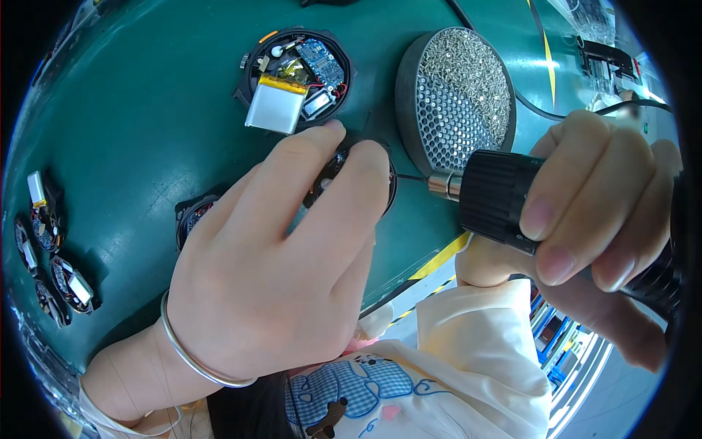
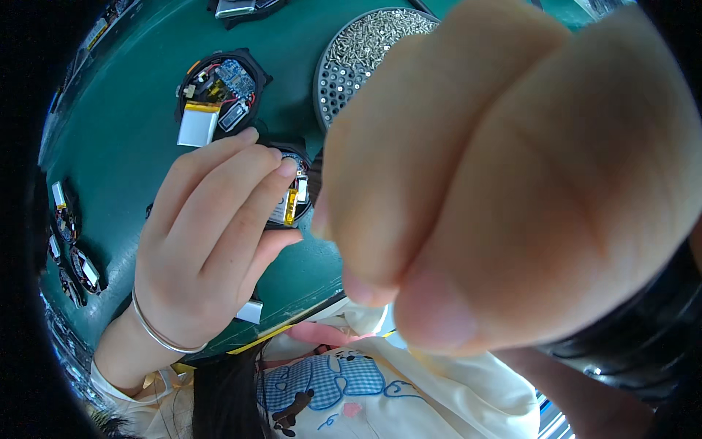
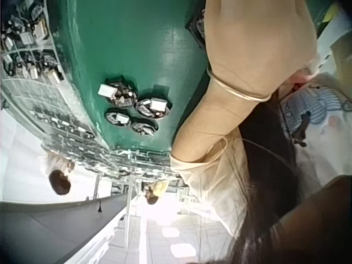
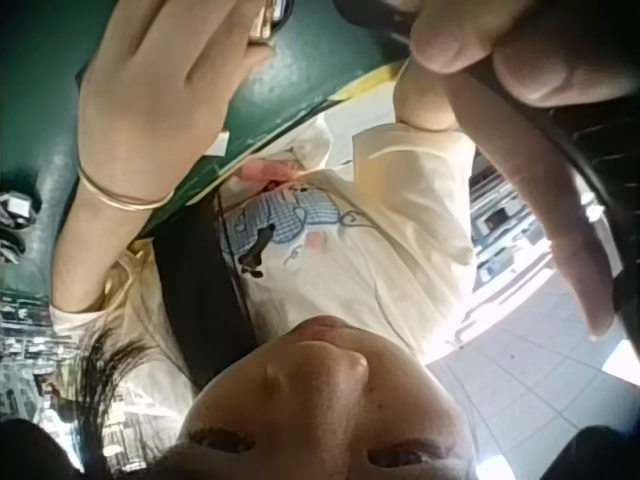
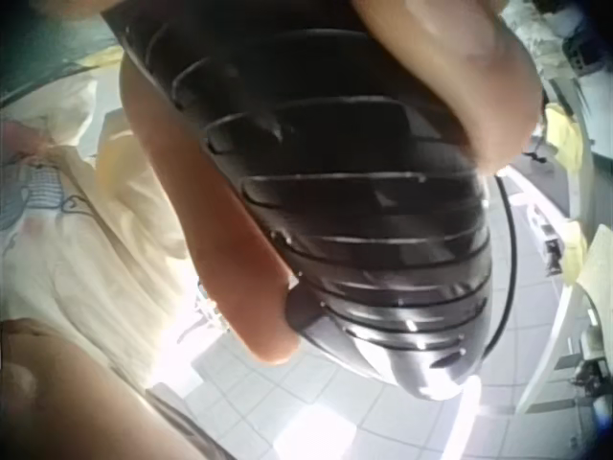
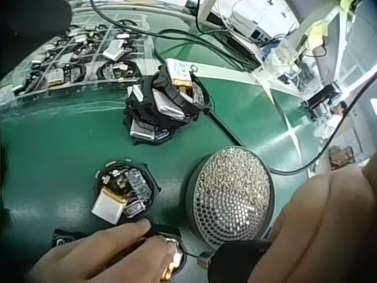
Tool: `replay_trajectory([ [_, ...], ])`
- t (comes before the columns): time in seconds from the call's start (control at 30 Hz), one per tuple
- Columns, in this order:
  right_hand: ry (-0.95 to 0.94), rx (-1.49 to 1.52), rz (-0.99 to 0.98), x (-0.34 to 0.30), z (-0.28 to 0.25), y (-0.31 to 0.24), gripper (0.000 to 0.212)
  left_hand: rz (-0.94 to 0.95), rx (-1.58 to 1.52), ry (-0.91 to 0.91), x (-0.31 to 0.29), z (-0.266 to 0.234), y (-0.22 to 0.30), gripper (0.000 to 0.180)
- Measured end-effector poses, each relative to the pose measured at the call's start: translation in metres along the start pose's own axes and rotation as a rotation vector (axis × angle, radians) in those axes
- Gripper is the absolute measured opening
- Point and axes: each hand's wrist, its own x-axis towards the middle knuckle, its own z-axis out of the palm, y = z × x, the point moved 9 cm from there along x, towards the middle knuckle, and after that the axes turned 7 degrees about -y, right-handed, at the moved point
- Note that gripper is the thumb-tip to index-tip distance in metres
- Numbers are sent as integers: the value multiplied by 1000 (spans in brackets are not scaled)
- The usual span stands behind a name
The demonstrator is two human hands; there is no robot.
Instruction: Assembling small electronic devices using an electric screwdriver at a factory workbench.
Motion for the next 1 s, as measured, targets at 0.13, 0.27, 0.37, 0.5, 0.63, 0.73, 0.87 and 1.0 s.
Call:
replay_trajectory([
  [0.13, -10, -2, -23, 3, 4, 3, 57, -75, -97, -2, 1, -1, -8, 52],
  [0.27, -21, -1, -43, 5, 9, 6, 58, -128, -134, -5, -1, -2, -11, 49],
  [0.37, -31, 6, -55, 8, 14, 9, 58, -179, -165, -28, -2, -2, -14, 47],
  [0.5, -51, 25, -71, 14, 26, 12, 59, -215, -164, -19, -4, -8, -18, 47],
  [0.63, -67, 38, -75, 15, 35, 12, 60, -192, -168, -65, -6, -5, -22, 48],
  [0.73, -70, 59, -88, 16, 41, 14, 61, -173, -150, -58, -10, -5, -22, 48],
  [0.87, -36, 73, -84, 15, 28, 18, 62, -199, -199, -50, -6, -3, -22, 46],
  [1.0, 122, 141, -58, 1, -33, -2, 68, -161, -152, -10, 4, -3, -17, 42],
])
